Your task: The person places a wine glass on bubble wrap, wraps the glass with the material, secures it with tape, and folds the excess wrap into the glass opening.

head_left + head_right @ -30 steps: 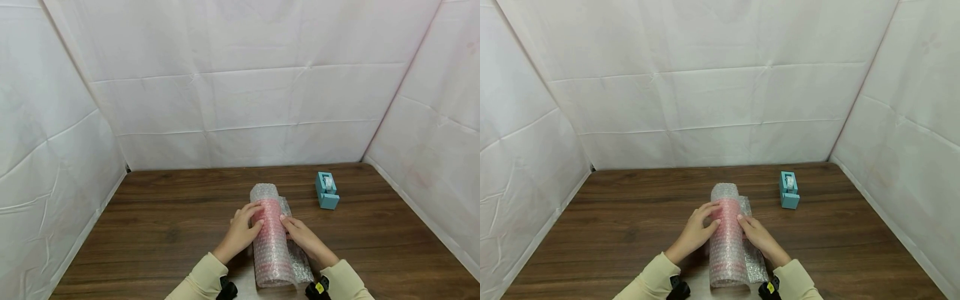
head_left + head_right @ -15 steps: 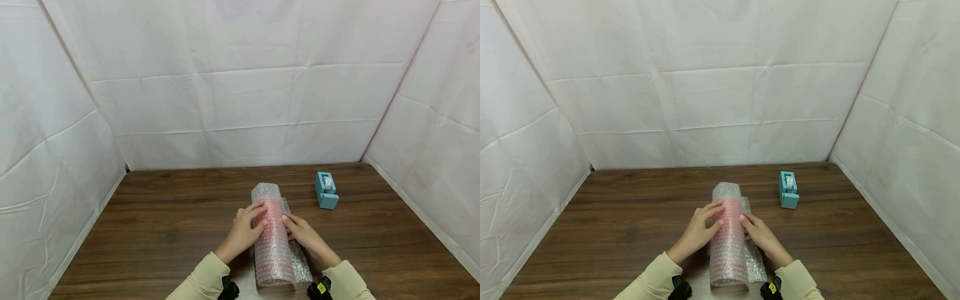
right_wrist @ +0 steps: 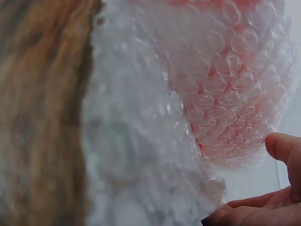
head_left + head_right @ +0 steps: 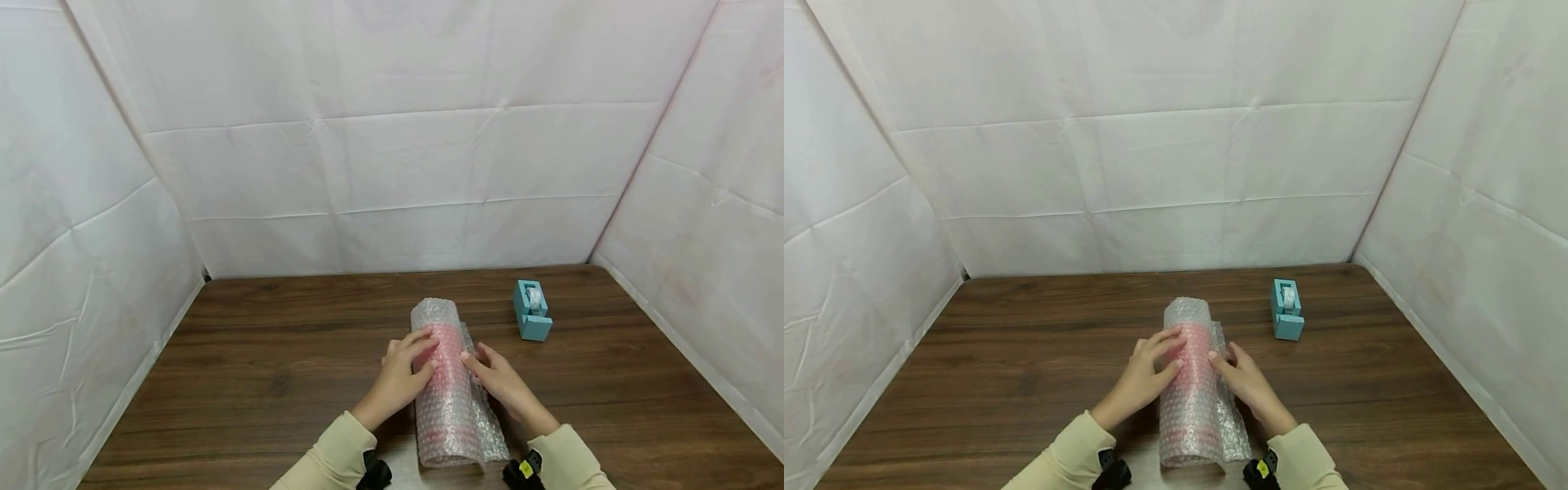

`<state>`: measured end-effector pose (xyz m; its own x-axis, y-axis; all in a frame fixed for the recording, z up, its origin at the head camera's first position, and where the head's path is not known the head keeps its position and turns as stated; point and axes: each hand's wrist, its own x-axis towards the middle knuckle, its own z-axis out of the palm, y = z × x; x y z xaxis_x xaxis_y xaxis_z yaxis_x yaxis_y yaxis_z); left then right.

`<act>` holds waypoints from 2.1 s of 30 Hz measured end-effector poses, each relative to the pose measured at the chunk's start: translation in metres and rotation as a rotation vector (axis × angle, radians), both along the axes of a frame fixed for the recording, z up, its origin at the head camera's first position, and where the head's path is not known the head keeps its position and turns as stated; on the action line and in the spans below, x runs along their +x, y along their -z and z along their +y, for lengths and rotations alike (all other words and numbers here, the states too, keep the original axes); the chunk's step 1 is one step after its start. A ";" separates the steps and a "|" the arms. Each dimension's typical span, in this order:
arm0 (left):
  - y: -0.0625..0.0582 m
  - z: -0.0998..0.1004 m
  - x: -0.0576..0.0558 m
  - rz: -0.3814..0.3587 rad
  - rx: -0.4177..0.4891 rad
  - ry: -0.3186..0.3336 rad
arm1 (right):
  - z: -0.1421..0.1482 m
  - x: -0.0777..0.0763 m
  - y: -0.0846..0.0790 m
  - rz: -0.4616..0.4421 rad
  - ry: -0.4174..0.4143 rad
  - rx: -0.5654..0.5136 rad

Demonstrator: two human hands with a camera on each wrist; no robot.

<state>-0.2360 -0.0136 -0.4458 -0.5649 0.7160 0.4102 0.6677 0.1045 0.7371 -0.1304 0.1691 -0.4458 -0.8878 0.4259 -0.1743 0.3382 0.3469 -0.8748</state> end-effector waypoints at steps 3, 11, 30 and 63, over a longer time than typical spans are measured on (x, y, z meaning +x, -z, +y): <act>0.000 -0.001 0.000 -0.005 -0.005 -0.001 | 0.000 -0.001 0.001 0.020 0.001 -0.039; 0.000 -0.002 -0.001 -0.009 -0.012 -0.004 | -0.001 -0.004 0.003 0.060 -0.013 -0.090; 0.001 -0.005 -0.003 -0.012 -0.011 -0.029 | 0.001 -0.007 0.005 0.124 -0.020 -0.285; 0.000 -0.026 -0.009 -0.298 0.029 -0.074 | -0.007 -0.014 0.008 0.151 -0.102 -0.345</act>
<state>-0.2449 -0.0400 -0.4462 -0.7135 0.6589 0.2383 0.4128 0.1205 0.9028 -0.1443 0.1622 -0.4541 -0.9491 0.2738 -0.1558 0.1755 0.0491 -0.9833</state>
